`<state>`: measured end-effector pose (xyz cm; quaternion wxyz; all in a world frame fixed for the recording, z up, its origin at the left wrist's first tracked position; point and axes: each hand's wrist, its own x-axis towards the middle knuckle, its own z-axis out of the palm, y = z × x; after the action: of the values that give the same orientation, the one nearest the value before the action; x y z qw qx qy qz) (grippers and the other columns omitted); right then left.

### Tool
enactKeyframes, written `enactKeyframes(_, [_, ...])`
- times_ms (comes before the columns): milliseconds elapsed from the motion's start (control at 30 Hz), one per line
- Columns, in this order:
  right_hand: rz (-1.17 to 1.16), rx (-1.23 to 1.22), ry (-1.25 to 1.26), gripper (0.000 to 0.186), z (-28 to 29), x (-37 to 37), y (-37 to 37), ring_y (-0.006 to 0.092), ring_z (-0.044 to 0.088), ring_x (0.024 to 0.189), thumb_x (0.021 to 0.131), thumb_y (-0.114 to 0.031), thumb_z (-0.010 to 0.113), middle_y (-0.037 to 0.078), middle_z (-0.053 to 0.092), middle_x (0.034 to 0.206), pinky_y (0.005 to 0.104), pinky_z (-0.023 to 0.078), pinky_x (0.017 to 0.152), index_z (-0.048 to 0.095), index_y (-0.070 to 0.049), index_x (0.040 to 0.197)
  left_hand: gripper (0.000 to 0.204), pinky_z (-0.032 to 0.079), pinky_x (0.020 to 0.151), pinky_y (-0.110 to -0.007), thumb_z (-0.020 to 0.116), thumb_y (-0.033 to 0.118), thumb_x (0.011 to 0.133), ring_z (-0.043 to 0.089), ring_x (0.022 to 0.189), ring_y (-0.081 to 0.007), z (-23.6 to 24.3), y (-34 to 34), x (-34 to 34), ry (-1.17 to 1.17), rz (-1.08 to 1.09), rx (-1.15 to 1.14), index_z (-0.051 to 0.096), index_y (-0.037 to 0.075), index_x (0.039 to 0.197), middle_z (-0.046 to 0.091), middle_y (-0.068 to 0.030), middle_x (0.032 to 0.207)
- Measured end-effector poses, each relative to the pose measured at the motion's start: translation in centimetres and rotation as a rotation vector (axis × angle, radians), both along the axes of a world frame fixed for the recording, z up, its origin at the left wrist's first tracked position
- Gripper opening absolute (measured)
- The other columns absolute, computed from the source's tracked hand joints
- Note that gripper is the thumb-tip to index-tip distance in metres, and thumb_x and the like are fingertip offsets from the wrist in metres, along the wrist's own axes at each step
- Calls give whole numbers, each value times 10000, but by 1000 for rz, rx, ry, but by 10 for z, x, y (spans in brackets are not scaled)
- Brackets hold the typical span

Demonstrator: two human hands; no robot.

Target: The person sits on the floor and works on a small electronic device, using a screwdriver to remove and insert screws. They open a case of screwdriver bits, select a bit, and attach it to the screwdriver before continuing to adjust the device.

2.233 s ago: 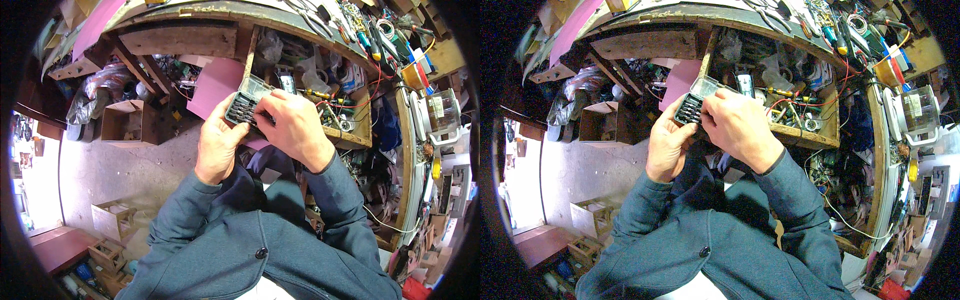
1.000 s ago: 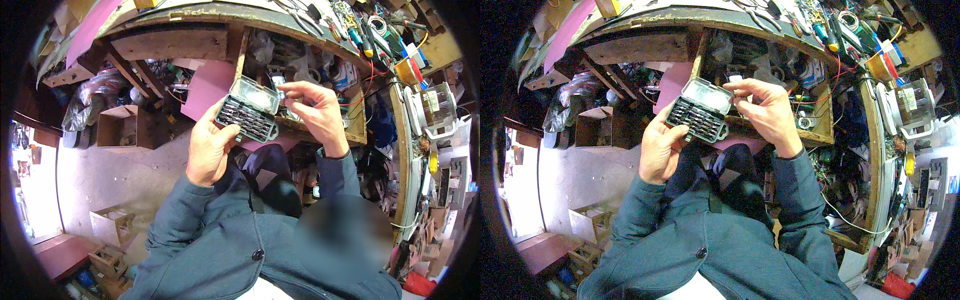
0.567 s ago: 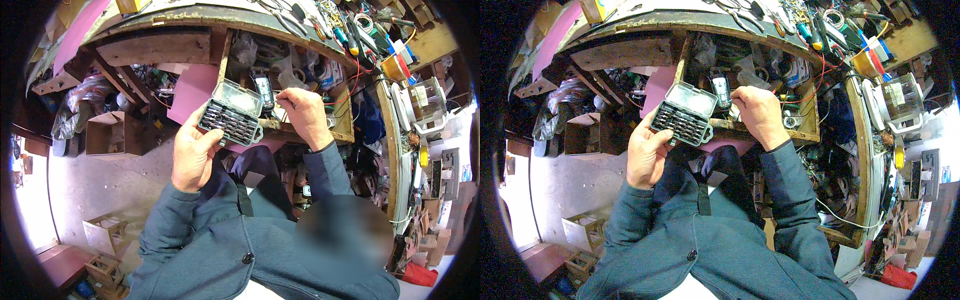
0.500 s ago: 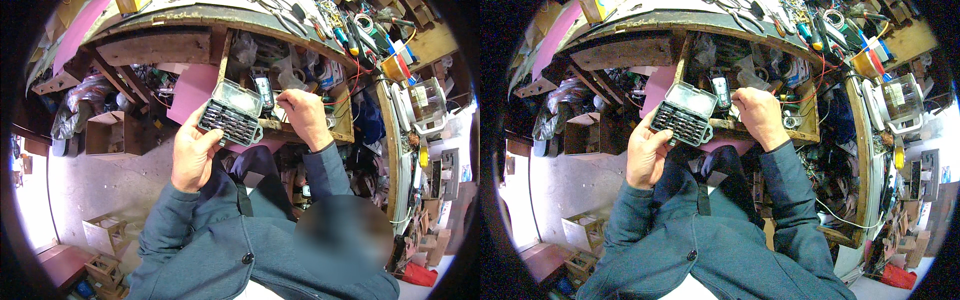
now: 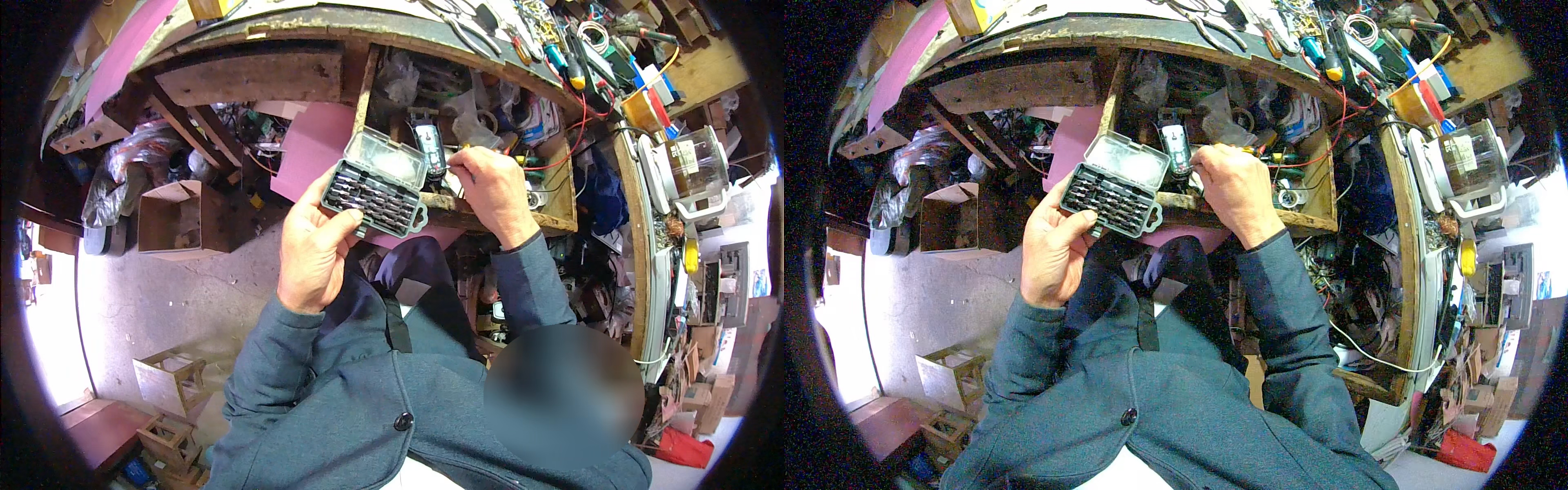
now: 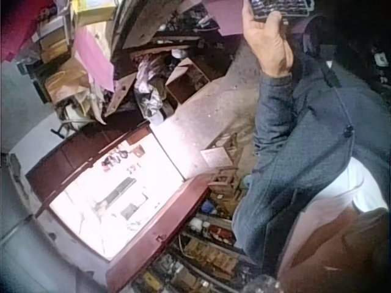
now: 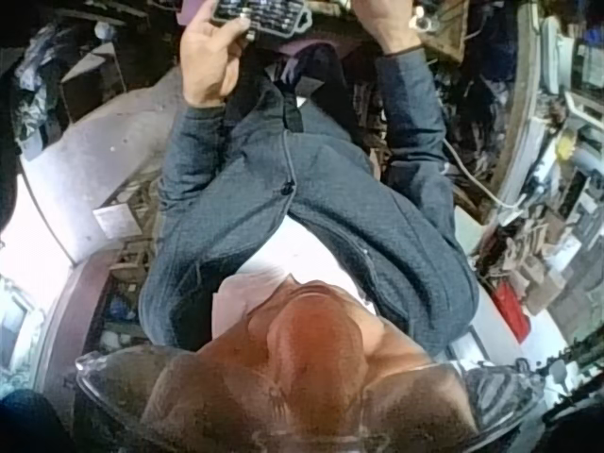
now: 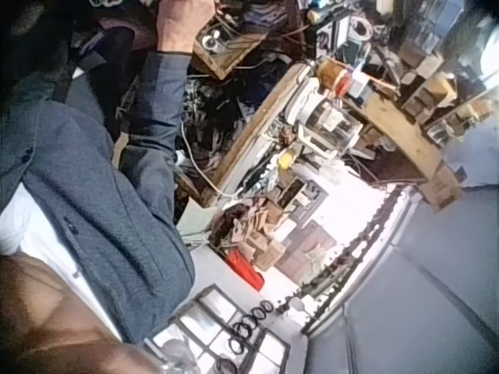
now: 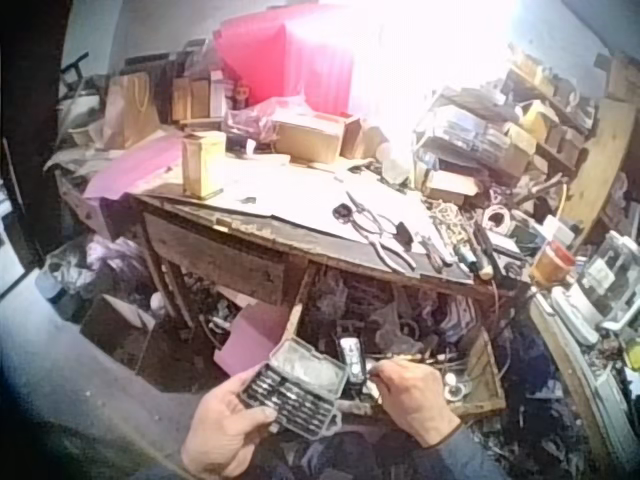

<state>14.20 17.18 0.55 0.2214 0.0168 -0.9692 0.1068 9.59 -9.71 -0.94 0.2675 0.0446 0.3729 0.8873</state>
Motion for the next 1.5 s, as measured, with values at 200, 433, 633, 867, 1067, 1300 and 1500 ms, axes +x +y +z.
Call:
enactKeyframes(200, [15,77,-7,41,4,-1,-4,313,701,770,883,-146,676,87,696,837,423,565,668,703,-120,900,612,596,914,-310,595,-121,908,695,1053,-170,-2,-1,0,-3,2,-3,453,-32,1497,682,-102,1229])
enactKeyframes(433, [-4,82,5,39,2,0,-4,310,699,763,892,-149,664,88,693,836,426,557,658,695,-126,893,618,597,923,-320,587,-122,909,697,1052,-180,-2,0,0,0,-6,6,444,-29,1503,678,-101,1235])
enactKeyframes(633, [5,63,-3,33,-2,-1,0,336,692,763,886,-129,648,115,681,824,451,552,657,676,-116,896,649,585,943,-331,592,-120,889,688,1071,-175,-2,-1,-1,-3,-19,-24,433,-29,1513,669,-100,1254])
enactKeyframes(867, [-4,-23,-5,61,1,1,-5,343,688,798,882,-142,670,118,681,855,458,549,691,656,-103,926,651,567,967,-329,595,-125,884,673,1096,-177,40,6,-31,128,-17,33,437,-32,1509,665,-97,1264])
enactKeyframes(1067, [-31,-62,-3,44,-2,1,-5,367,680,806,881,-113,644,138,663,843,474,542,698,639,-85,914,536,583,931,-352,560,-102,894,684,1039,-187,106,30,-105,403,-1,101,509,-55,1425,683,-107,1201])
enactKeyframes(1300, [-50,-72,-17,89,-1,2,-6,341,703,815,848,-116,726,131,697,849,434,558,709,688,-76,918,221,620,897,-462,576,-94,936,693,985,-264,97,79,-245,310,167,92,634,-15,1135,693,-140,1079])
enactKeyframes(1500, [10,-106,-8,90,1,-3,-22,341,708,819,855,-127,726,133,704,857,439,563,709,691,-68,914,98,597,823,-395,687,-22,871,658,947,-270,-3,67,-373,642,352,-547,675,-33,967,667,-145,997])
